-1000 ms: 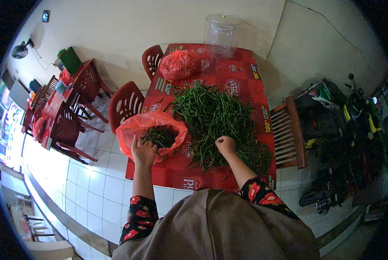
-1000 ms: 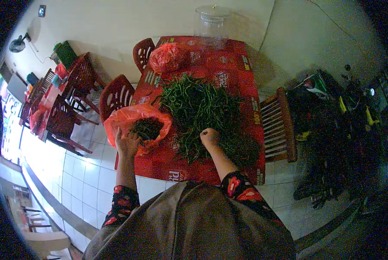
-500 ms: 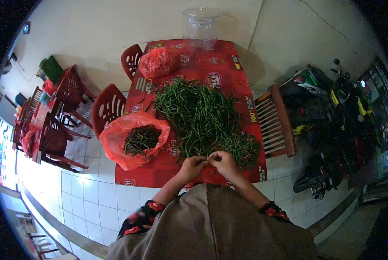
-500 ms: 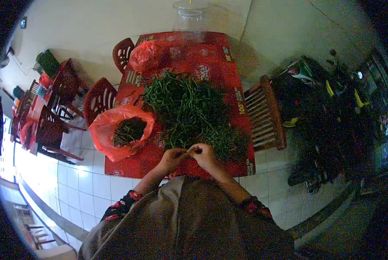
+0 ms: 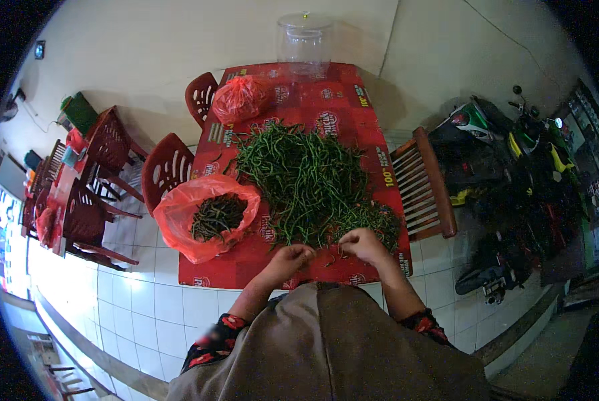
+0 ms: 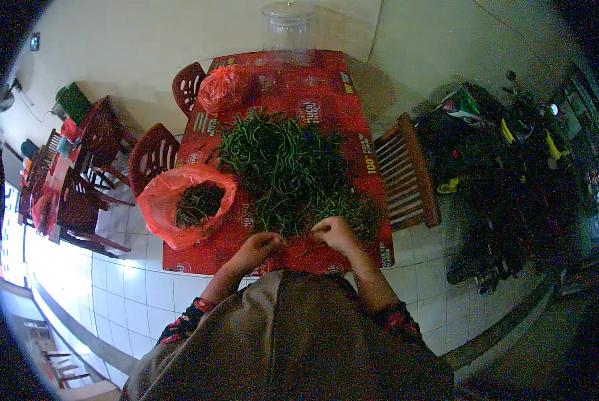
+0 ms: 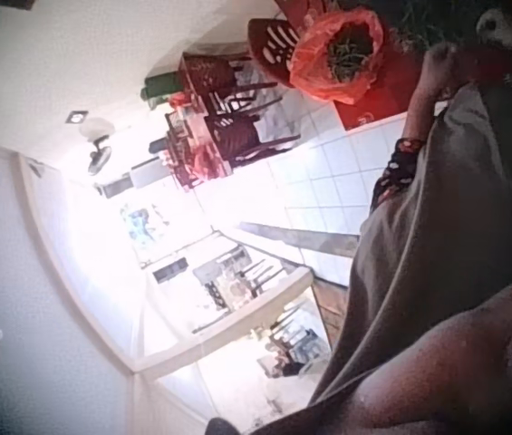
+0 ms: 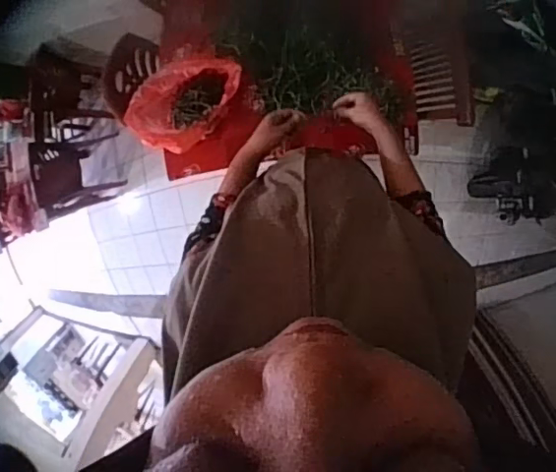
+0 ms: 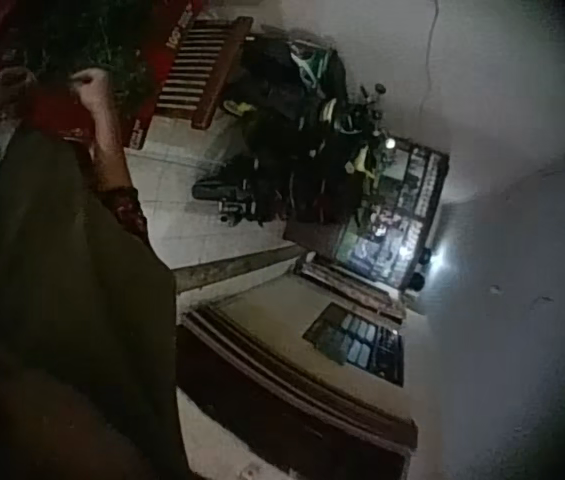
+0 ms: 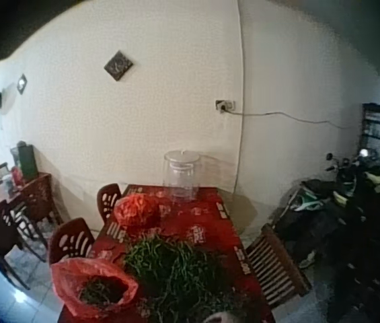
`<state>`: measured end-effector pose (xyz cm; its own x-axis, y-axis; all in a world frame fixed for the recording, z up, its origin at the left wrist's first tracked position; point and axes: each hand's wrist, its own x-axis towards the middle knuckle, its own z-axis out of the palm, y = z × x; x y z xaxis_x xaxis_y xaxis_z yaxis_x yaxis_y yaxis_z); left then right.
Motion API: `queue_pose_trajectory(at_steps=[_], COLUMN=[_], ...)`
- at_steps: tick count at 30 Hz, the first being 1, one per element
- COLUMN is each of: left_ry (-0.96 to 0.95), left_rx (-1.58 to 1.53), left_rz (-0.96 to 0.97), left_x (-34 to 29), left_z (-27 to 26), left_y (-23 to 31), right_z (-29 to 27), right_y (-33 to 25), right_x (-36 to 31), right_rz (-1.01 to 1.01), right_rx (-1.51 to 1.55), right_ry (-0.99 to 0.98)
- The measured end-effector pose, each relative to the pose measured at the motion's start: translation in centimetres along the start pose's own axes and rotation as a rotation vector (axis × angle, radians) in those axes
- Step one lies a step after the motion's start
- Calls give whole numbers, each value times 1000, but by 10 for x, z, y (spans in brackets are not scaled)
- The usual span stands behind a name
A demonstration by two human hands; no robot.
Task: Remove the stems from green chili peppers and sort them into a bag.
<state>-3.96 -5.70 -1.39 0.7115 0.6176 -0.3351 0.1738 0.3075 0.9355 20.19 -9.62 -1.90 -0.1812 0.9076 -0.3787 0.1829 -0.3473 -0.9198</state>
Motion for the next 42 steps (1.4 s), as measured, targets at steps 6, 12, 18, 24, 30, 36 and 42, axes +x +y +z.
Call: queue_pose_trajectory(at_steps=[6, 12, 18, 24, 30, 36, 42], left_ry=[503, 701, 653, 601, 313, 74, -164], left_rx=[-238, -879, -1096, -508, 148, 438, 390], left_rz=[140, 480, 532, 213, 130, 65, 124], left_x=[-17, -34, -50, -28, 14, 24, 34], left_z=[-47, -127, -143, -74, -14, 18, 20], left_y=[3, -3, -15, -9, -15, 6, -13], right_z=[15, 66, 59, 48, 57, 52, 31], right_y=[-6, -3, 13, -5, -25, -14, 1], right_x=[58, 126, 140, 102, 39, -9, -28], right_rz=[-164, -489, -421, -663, -775, -530, -208], right_rx=[-863, -1205, -1272, -974, -717, -442, -143], right_ry=[555, 364, 270, 414, 413, 522, 213])
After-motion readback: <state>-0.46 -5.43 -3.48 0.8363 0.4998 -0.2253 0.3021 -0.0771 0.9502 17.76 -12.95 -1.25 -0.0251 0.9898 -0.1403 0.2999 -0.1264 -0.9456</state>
